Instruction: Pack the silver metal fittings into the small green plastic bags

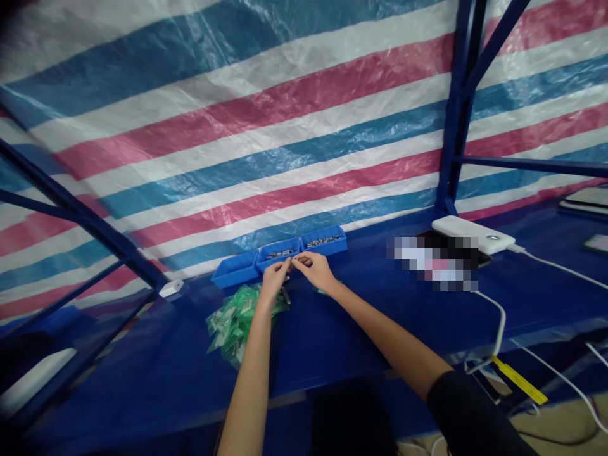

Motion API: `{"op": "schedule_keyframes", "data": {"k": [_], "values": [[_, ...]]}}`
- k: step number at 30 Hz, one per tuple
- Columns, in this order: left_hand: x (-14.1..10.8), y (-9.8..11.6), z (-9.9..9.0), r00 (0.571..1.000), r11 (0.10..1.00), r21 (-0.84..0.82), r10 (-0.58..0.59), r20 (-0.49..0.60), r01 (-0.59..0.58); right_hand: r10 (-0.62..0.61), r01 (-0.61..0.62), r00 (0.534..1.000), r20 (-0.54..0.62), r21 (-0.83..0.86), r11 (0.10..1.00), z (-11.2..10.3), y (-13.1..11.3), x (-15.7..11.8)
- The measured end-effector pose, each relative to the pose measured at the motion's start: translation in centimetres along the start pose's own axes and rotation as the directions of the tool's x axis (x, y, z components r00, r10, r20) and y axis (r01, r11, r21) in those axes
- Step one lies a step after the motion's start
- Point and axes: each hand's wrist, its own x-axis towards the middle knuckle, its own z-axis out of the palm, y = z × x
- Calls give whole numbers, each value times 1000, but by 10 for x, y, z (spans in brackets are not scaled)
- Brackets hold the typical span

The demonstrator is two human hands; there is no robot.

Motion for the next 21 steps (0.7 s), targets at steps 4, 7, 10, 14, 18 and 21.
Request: {"op": "schedule_keyframes", "data": {"k": [4,7,10,14,18,21], "values": [[-7,-1,-1,1000,908,418,11,1,-10,59,-57,995,-76,26,998,0,8,4],[-12,0,-2,997,785,617,-2,82,-49,115,-110,988,-103,53,992,-1,17,6],[-14,1,1,978,789,598,19,205,-141,152,-146,983,-108,57,988,-2,24,8],[-15,5,14,941,847,480,64,333,-228,164,-159,982,-96,58,986,-4,28,9],[-20,9,27,921,880,398,104,375,-261,155,-155,986,-54,-10,988,-6,32,8],[-24,14,30,921,878,394,119,372,-273,169,-171,985,-21,-97,981,-7,35,8]]}}
